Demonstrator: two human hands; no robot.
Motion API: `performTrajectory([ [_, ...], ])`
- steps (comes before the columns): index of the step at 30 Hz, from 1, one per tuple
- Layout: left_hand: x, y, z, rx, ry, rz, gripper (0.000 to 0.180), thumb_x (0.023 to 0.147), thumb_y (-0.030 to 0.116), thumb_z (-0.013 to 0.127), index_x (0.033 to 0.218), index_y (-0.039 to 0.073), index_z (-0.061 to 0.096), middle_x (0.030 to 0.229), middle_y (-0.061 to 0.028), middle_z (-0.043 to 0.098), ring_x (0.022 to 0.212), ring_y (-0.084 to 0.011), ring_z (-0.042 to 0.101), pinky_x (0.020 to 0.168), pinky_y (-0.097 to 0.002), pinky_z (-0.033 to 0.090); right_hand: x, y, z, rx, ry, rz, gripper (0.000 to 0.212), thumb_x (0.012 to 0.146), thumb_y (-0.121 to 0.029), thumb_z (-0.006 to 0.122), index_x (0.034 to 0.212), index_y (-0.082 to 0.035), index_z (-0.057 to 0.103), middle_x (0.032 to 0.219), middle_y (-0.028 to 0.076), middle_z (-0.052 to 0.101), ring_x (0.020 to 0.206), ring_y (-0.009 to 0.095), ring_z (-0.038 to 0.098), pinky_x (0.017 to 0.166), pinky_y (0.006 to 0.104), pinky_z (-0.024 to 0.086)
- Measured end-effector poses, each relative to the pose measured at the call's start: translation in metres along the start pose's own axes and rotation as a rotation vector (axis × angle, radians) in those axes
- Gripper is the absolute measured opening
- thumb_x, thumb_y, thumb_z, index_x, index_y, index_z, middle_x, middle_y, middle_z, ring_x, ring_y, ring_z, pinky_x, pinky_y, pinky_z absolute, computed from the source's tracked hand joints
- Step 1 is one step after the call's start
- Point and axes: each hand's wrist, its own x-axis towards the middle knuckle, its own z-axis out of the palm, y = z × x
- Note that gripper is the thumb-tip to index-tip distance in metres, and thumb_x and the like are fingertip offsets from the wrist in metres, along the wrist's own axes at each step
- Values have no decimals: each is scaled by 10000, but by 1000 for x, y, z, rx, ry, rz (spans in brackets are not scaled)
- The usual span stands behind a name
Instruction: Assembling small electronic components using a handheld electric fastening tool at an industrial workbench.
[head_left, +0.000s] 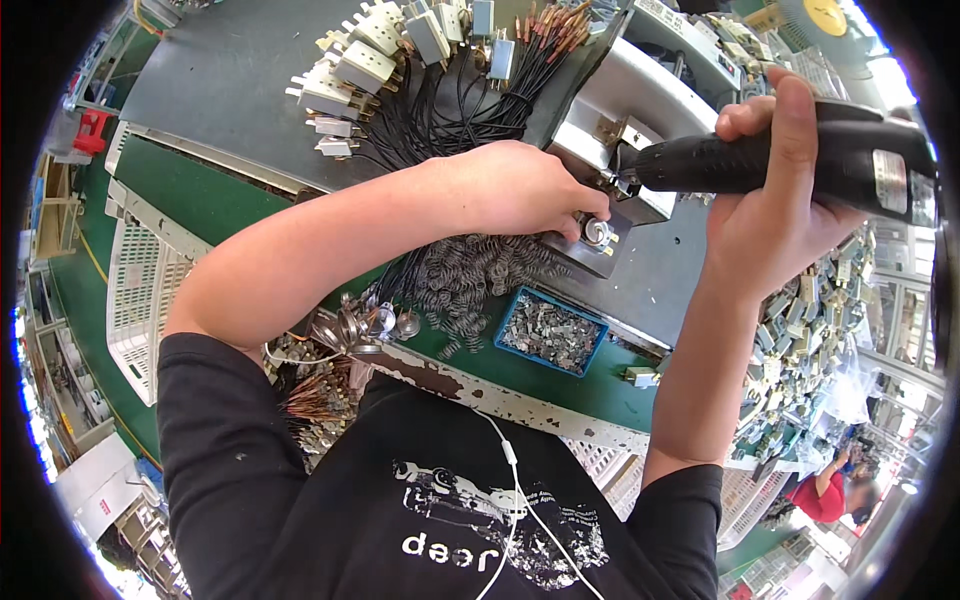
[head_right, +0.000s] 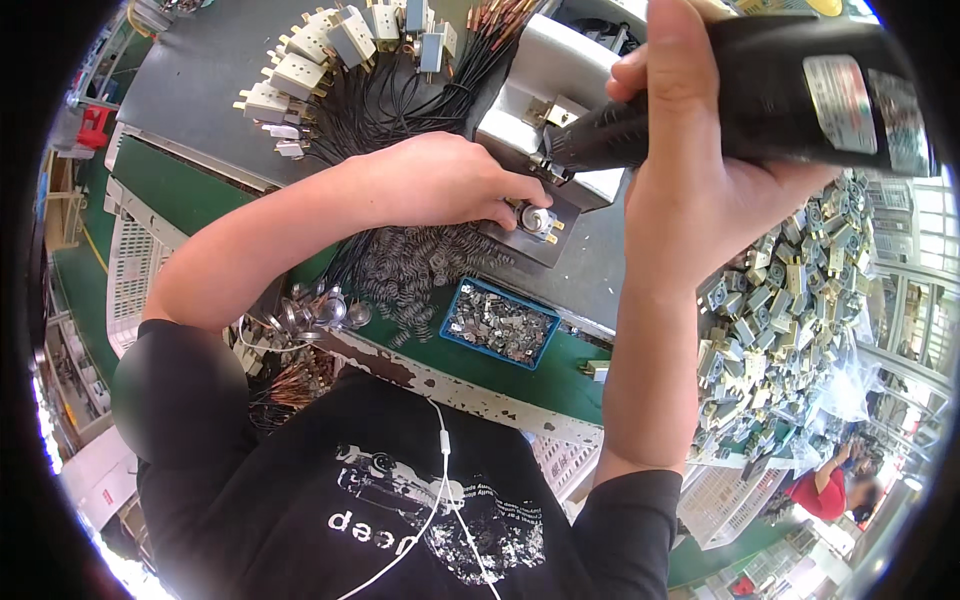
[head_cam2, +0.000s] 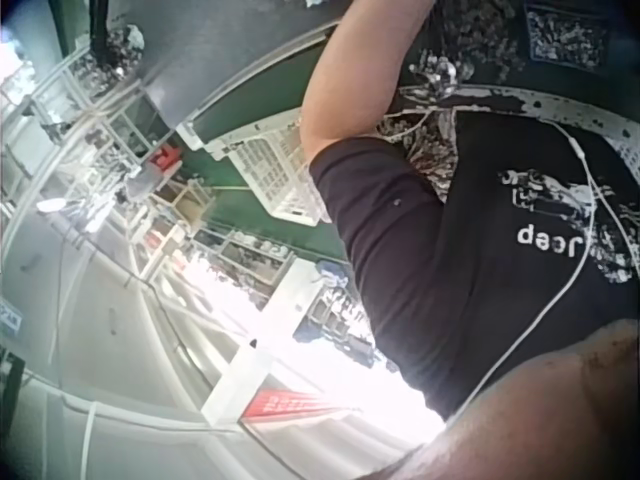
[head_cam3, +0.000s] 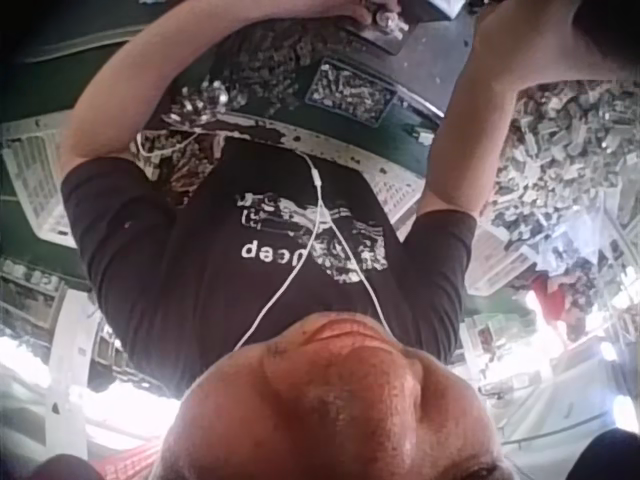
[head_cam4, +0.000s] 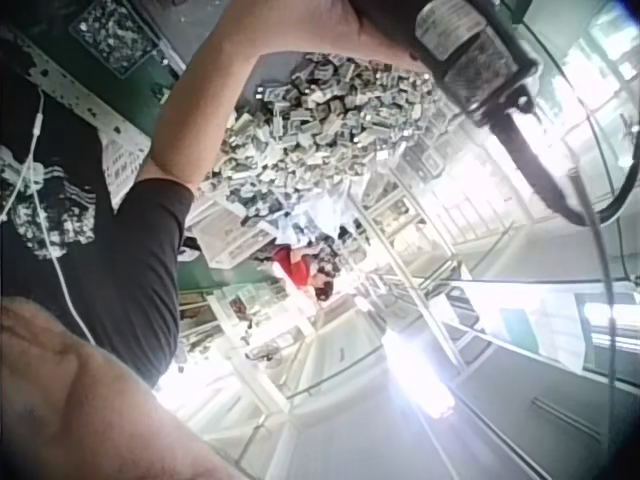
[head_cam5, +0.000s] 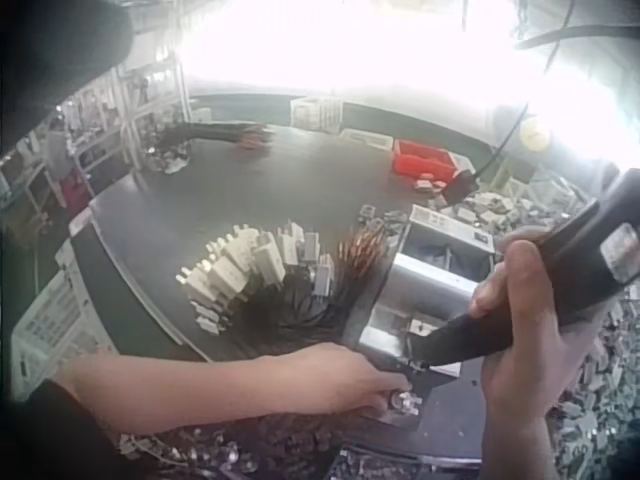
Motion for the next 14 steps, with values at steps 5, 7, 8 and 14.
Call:
performTrajectory([
  [5, 0, 1, -1, -18, 7, 6, 365, 949, 346, 631, 1303, 264, 602, 835, -100, 718, 790, -326, 702, 714, -440, 553, 12, 7, -14, 191, -290, 118, 504, 923, 17, 663, 1366, 36, 425, 1009, 245, 680, 700, 199, 645, 625, 368, 539],
  [7, -2, -1, 0, -36, 27, 15, 359, 951, 347, 627, 1300, 266, 614, 838, -96, 720, 792, -323, 703, 715, -435, 554, 28, 18, -22, 277, -442, 177, 592, 935, -9, 651, 1441, 9, 345, 1052, 249, 668, 748, 210, 644, 678, 382, 537],
  [8, -1, -2, 1, -39, 23, 19, 359, 951, 347, 627, 1300, 266, 614, 838, -96, 720, 792, -323, 703, 715, -435, 554, 38, 27, -28, 359, -595, 233, 681, 948, -35, 639, 1516, -18, 264, 1095, 253, 656, 797, 221, 643, 731, 397, 535],
  [14, -1, 2, -1, -8, 9, -19, 357, 950, 357, 630, 1300, 288, 633, 847, -103, 719, 809, -328, 697, 747, -429, 554, -5, -17, 37, -245, 92, 195, 645, 899, -88, 680, 1449, 12, 360, 1266, 217, 609, 1095, 290, 667, 771, 351, 622],
])
